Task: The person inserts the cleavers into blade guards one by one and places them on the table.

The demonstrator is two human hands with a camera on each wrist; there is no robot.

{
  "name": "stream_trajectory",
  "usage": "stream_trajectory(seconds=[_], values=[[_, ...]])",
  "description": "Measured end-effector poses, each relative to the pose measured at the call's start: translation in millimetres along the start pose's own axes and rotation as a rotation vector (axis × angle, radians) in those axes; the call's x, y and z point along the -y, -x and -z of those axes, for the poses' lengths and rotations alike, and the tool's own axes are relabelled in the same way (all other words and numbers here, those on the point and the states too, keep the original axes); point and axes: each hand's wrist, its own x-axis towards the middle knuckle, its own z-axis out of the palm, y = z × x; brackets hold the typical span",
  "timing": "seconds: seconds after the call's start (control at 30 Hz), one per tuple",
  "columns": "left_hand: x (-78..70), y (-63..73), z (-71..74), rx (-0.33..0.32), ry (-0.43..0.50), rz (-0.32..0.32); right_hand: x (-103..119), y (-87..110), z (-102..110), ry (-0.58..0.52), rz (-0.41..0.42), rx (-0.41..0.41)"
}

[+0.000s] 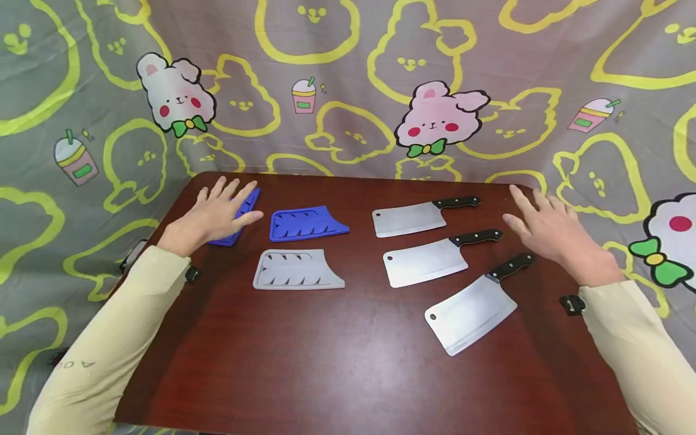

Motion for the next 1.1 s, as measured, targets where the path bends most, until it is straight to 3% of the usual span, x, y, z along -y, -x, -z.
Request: stream_trajectory(seconds=[0.33, 0.63, 0.93, 1.1], values=[[-13.2, 16.3, -12.6, -0.039, 0.002, -0.066, 3, 9.6, -4, 0.022, 0.04, 0.092], [-37.6, 9.1, -25.7, -0.047, 0.047, -0.165, -5, 21.9, -28, 0.039, 0.16, -0.009], [-60.2, 23.5, -46.7, 0.037, 0.103, -0.282, -4, 41.7, -58, 0.024, 0.114, 0.12], [-66.7, 30.4, -57.0, 0.085, 0.078, -0.33, -5, 47.7, -70, 0.034, 0.095, 0.155]])
